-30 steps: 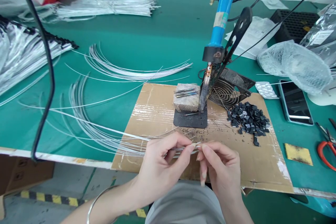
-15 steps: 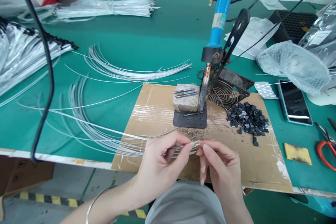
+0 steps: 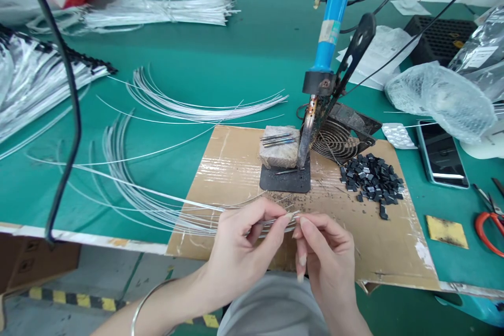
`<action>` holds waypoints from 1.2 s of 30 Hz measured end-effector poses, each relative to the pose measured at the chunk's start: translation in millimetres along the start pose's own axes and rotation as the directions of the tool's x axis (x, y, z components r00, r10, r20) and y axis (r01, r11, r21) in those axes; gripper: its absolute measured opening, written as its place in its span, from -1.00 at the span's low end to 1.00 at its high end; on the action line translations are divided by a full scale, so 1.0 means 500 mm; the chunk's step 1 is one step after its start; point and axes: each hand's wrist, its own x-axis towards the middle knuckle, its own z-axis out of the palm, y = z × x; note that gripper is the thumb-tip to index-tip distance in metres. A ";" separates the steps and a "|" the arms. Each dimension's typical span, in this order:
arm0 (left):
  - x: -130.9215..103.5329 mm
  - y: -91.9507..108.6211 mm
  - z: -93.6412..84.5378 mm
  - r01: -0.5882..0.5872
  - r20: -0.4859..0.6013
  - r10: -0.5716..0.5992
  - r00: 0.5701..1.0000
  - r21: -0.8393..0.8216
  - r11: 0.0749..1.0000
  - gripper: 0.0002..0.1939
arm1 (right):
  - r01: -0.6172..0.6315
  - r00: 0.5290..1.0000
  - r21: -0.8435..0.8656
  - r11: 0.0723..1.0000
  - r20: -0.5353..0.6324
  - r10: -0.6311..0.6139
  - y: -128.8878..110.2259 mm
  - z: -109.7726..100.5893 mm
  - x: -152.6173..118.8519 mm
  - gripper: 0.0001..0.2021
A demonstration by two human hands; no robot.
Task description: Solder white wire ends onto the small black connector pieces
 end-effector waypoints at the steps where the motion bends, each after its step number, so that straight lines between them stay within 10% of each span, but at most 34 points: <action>1: 0.000 0.000 0.001 0.000 -0.001 0.000 1.000 0.000 1.000 -0.83 | 0.001 1.000 0.005 1.000 -0.005 -0.001 0.002 0.002 -0.001 -0.92; 10: 0.004 0.005 -0.001 -0.104 -0.028 0.108 0.994 0.112 0.988 -0.84 | -0.005 0.999 -0.029 1.000 -0.046 0.004 -0.005 -0.003 0.001 -0.87; 17: 0.019 -0.035 0.011 -0.368 0.005 0.394 0.919 0.366 0.855 -0.91 | 0.252 0.915 -0.225 0.941 -0.262 -0.308 -0.078 -0.074 0.023 -0.78; 25: 0.016 -0.073 0.022 -0.427 0.062 0.464 0.884 0.512 0.745 -0.80 | 0.250 0.877 -0.329 0.911 -0.323 -0.357 -0.084 -0.125 0.017 -0.74; 30: 0.034 -0.057 -0.042 -0.355 -0.001 0.413 0.911 0.508 0.785 -0.84 | 0.253 0.894 -0.346 0.903 -0.273 -0.355 -0.086 -0.120 0.018 -0.75; 36: 0.109 -0.089 -0.174 0.003 -0.217 0.193 0.957 0.671 0.742 -0.84 | 0.248 0.903 -0.359 0.900 -0.252 -0.349 -0.087 -0.129 0.013 -0.78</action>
